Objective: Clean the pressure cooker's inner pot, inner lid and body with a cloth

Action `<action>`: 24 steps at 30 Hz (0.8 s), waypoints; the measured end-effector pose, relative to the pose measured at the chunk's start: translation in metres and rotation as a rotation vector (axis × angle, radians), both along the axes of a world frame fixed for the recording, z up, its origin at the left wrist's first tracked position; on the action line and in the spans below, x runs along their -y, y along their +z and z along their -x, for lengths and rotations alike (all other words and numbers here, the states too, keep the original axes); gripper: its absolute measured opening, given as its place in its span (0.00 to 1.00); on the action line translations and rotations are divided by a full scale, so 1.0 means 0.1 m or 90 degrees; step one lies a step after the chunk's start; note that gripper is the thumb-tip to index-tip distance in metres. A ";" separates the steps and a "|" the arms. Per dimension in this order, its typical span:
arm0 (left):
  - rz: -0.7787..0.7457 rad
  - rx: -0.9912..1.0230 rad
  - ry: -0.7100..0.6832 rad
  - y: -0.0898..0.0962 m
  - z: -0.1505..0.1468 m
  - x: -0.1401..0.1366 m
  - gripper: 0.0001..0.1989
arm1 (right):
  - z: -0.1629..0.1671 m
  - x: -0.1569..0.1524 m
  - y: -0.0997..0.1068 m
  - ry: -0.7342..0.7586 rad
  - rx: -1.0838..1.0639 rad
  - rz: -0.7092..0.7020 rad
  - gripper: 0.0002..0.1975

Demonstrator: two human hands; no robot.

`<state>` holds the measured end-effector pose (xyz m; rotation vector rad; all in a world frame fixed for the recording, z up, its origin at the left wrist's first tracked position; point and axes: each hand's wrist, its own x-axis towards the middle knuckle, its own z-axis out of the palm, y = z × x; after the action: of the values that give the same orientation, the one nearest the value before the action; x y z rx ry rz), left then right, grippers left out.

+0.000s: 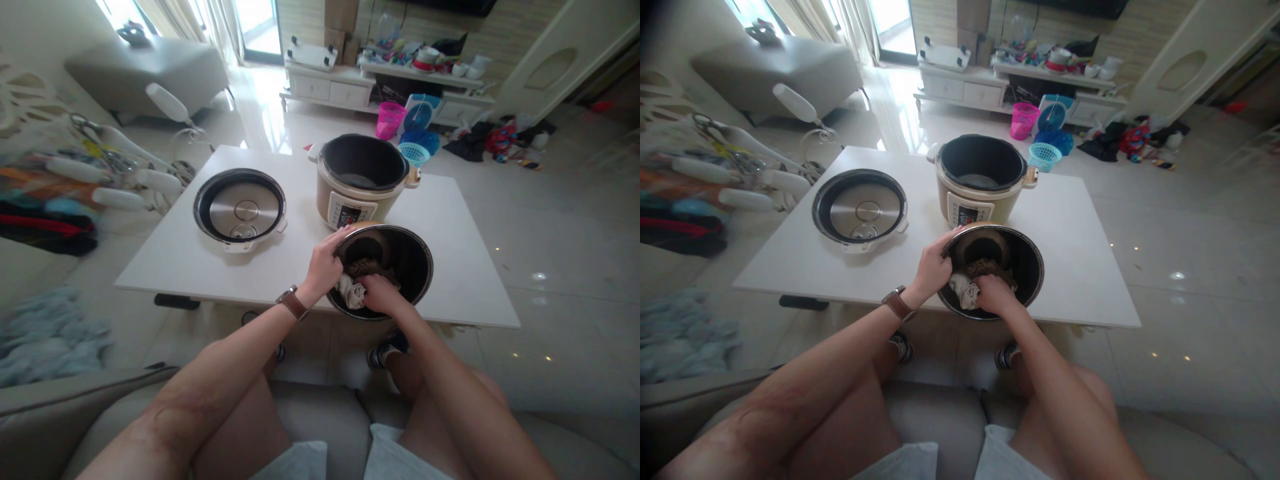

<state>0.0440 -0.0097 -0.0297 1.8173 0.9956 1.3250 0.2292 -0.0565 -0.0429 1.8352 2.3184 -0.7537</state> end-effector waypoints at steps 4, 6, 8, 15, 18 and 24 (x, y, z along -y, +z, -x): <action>-0.001 0.010 -0.006 0.01 0.00 0.01 0.40 | 0.13 0.01 -0.14 -0.077 -0.214 -0.034 0.14; 0.007 0.011 0.000 -0.01 0.00 0.01 0.40 | 0.24 0.01 -0.23 -0.145 -0.331 -0.059 0.15; 0.017 0.011 0.006 -0.03 0.00 0.01 0.40 | 0.32 0.01 -0.28 -0.185 -0.416 -0.073 0.16; 0.011 -0.008 -0.018 0.00 0.10 -0.10 0.40 | 0.11 -0.03 0.02 0.004 -0.179 0.052 0.15; -0.005 -0.041 -0.042 0.07 0.16 -0.15 0.38 | 0.03 -0.02 0.16 0.023 0.042 0.075 0.17; -0.054 -0.077 -0.079 0.16 0.16 -0.08 0.38 | 0.10 0.03 0.18 0.034 0.128 0.070 0.16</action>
<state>0.0275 -0.0019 -0.0141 2.0092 0.8850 1.2102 0.2188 -0.0600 -0.0244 1.7099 2.1466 -0.6440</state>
